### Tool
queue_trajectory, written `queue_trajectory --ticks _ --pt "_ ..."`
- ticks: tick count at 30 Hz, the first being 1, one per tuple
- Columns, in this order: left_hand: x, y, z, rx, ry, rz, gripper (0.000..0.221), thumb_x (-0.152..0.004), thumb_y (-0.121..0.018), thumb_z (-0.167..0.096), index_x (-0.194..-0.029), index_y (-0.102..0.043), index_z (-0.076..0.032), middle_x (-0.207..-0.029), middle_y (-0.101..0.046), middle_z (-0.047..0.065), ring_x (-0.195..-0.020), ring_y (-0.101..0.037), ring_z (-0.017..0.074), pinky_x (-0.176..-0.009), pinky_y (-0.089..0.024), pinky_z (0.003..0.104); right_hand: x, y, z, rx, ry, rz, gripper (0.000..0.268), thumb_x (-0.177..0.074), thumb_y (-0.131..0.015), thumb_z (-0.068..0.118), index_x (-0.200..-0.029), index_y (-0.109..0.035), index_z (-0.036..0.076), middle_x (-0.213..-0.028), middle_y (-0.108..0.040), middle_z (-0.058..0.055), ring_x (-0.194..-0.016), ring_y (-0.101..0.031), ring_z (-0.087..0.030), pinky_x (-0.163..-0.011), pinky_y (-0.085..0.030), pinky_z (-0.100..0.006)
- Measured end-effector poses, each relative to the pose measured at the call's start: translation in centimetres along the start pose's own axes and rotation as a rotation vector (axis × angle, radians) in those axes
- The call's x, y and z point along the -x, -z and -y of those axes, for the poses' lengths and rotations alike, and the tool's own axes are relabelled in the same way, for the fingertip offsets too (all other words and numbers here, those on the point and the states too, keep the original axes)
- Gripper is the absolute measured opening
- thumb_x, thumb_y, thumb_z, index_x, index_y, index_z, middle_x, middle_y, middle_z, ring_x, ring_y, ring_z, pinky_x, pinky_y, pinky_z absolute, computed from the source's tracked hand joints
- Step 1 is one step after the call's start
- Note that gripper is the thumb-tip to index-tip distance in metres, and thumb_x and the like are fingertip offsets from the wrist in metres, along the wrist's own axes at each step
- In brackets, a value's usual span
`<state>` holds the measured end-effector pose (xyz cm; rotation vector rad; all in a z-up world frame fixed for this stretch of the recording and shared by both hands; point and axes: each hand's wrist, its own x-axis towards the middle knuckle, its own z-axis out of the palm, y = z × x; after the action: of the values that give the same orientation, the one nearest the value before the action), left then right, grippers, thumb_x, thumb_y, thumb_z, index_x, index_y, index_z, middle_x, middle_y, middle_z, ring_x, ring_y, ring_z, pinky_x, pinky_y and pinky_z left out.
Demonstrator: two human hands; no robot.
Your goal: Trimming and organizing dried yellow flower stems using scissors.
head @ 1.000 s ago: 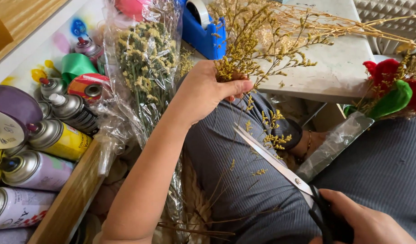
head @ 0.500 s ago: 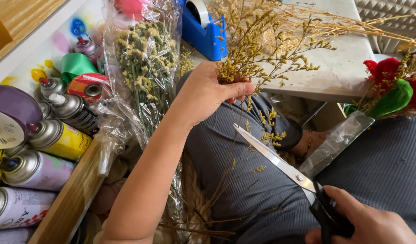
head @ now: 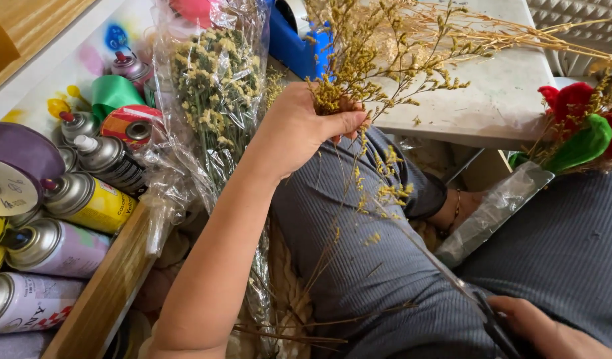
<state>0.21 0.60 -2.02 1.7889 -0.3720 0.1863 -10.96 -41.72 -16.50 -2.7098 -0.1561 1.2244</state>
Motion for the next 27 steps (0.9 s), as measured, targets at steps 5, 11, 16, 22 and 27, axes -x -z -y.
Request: queue_trajectory --ticks 5,11,16,22,27 --pt "-0.1 -0.3 -0.1 0.018 0.007 -0.008 0.013 -0.083 -0.078 -0.008 -0.092 -0.076 0.001 -0.078 -0.076 0.005 -0.064 -0.069 0.0111 -0.059 -0.055 0.022 -1.5 -1.5 -0.5 -0.145 0.049 0.108 0.050 -0.100 -0.034 0.039 -0.145 -0.050 0.054 -0.155 -0.056 0.036 -0.151 -0.047 0.014 -0.132 -0.030 -0.022" --pt "0.1 -0.5 -0.6 0.023 -0.018 0.002 0.012 -0.084 -0.077 -0.006 -0.093 -0.075 0.001 -0.078 -0.076 0.005 -0.064 -0.069 0.0113 -0.059 -0.055 0.022 1.6 -0.2 3.6 0.032 0.030 -0.088 0.056 -0.091 -0.049 0.042 -0.143 -0.041 0.060 -0.139 -0.072 0.039 -0.135 -0.068 0.015 -0.115 -0.055 -0.015" --pt "0.1 -0.6 -1.2 -0.011 -0.010 0.005 0.013 -0.084 -0.078 -0.009 -0.093 -0.077 0.000 -0.080 -0.079 0.006 -0.065 -0.072 0.0113 -0.059 -0.057 0.022 -0.2 0.4 3.4 -0.032 0.074 0.109 0.056 -0.093 -0.050 0.032 -0.146 -0.040 0.049 -0.146 -0.070 0.023 -0.141 -0.067 0.004 -0.121 -0.055 -0.025" --pt "-0.2 -1.3 -0.5 0.067 0.021 0.039 0.013 -0.084 -0.078 -0.007 -0.093 -0.077 0.002 -0.081 -0.078 0.007 -0.064 -0.069 0.0111 -0.059 -0.054 0.022 1.3 -0.4 2.9 -0.103 0.029 -0.061 0.077 -0.074 -0.070 0.019 -0.140 -0.051 0.053 -0.123 -0.085 0.027 -0.115 -0.086 0.011 -0.098 -0.066 -0.014" --pt "-1.2 -3.2 -1.1 0.023 0.054 0.061 0.012 -0.084 -0.077 -0.006 -0.093 -0.077 0.002 -0.079 -0.076 0.005 -0.065 -0.068 0.0112 -0.062 -0.053 0.021 4.6 1.7 4.1 -0.129 0.117 -0.073 0.081 -0.058 -0.085 0.026 -0.132 -0.061 0.048 -0.100 -0.092 0.024 -0.089 -0.089 0.000 -0.078 -0.066 -0.018"
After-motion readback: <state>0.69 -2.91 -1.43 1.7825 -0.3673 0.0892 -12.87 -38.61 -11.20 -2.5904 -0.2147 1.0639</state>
